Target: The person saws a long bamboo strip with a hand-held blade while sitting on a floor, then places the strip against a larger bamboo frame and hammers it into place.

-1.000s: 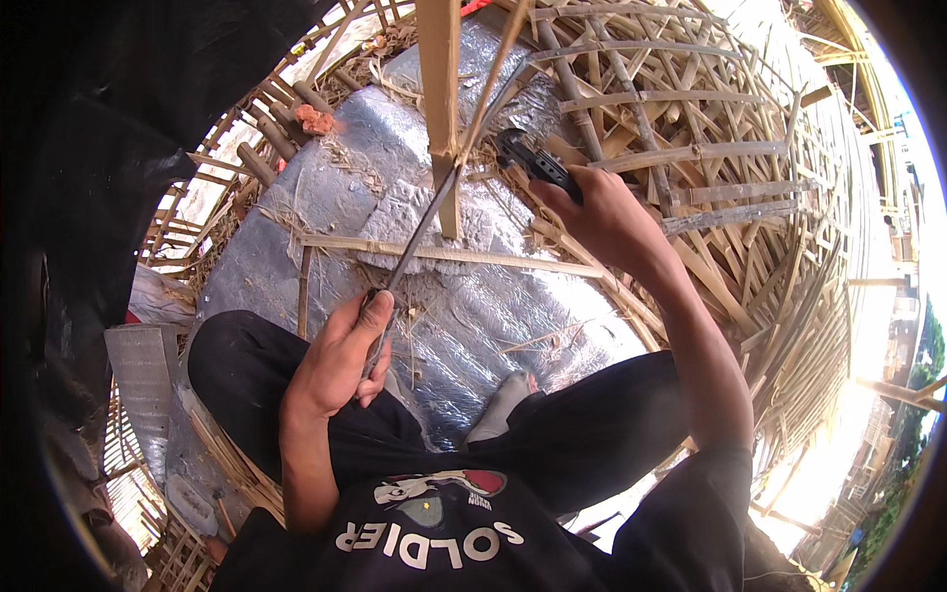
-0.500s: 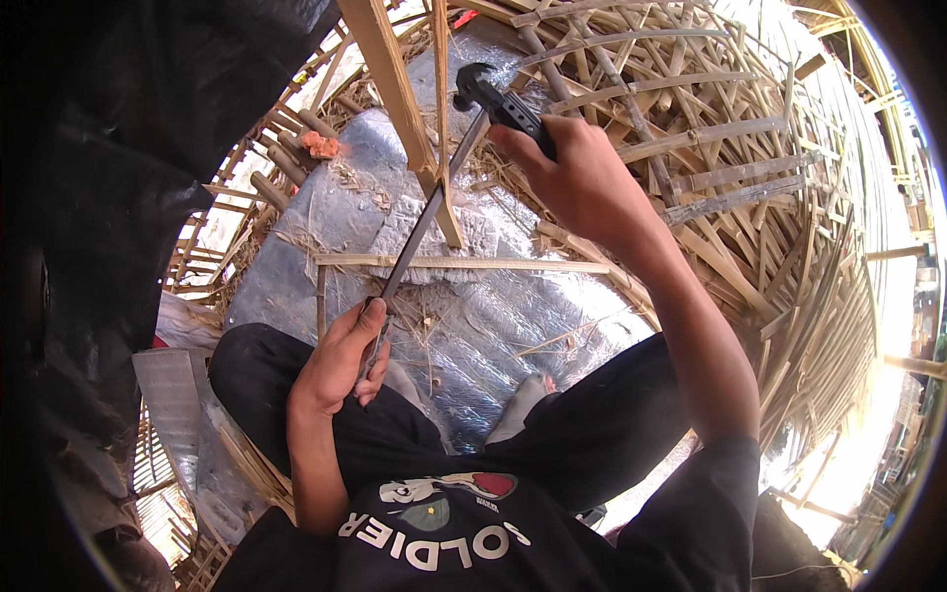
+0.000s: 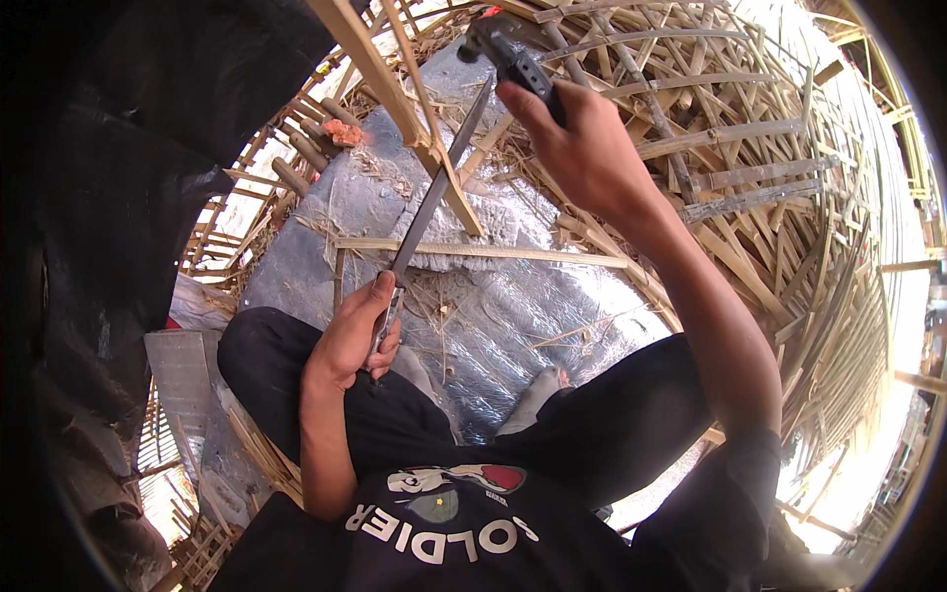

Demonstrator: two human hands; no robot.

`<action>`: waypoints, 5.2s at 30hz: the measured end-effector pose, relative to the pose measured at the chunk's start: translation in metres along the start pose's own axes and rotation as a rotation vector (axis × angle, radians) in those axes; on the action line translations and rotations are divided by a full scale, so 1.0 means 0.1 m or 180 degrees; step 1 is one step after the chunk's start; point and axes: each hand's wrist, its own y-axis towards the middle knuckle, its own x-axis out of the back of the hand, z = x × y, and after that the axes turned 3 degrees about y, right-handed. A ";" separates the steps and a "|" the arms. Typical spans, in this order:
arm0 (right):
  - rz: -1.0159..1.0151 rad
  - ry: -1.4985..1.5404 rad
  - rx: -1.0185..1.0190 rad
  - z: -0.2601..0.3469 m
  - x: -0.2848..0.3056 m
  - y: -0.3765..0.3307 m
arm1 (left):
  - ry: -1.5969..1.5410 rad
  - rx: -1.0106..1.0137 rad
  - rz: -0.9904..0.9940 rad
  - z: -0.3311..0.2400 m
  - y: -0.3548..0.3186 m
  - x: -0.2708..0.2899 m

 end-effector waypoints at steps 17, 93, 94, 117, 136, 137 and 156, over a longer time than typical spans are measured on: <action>-0.0306 0.0612 -0.0220 0.01 0.05 0.02 | 0.0207 -0.0156 0.0174 0.14 0.13 -0.11; 0.0522 -0.0312 -0.0370 -1.13 -0.38 -0.14 | 0.1135 0.0075 -0.0420 0.24 0.22 -0.23; 0.0685 -0.0345 -0.0716 -1.14 -0.37 -0.13 | 0.1174 0.0157 -0.0481 0.25 0.22 -0.20; 0.0801 -0.0530 -0.0243 -1.40 -0.69 -0.04 | 0.1302 0.0190 -0.0235 0.33 0.40 -0.10; 0.0047 0.1729 -0.0380 -1.22 -0.64 -0.11 | 0.1416 0.0342 -0.0203 0.40 0.53 -0.09; 0.0003 0.1056 -0.0514 -1.34 -0.67 -0.16 | 0.1288 0.0246 -0.0229 0.40 0.55 -0.11; 0.1087 0.0046 -0.0422 -1.93 -1.14 -0.28 | 0.1973 0.0053 -0.0496 0.82 0.81 0.04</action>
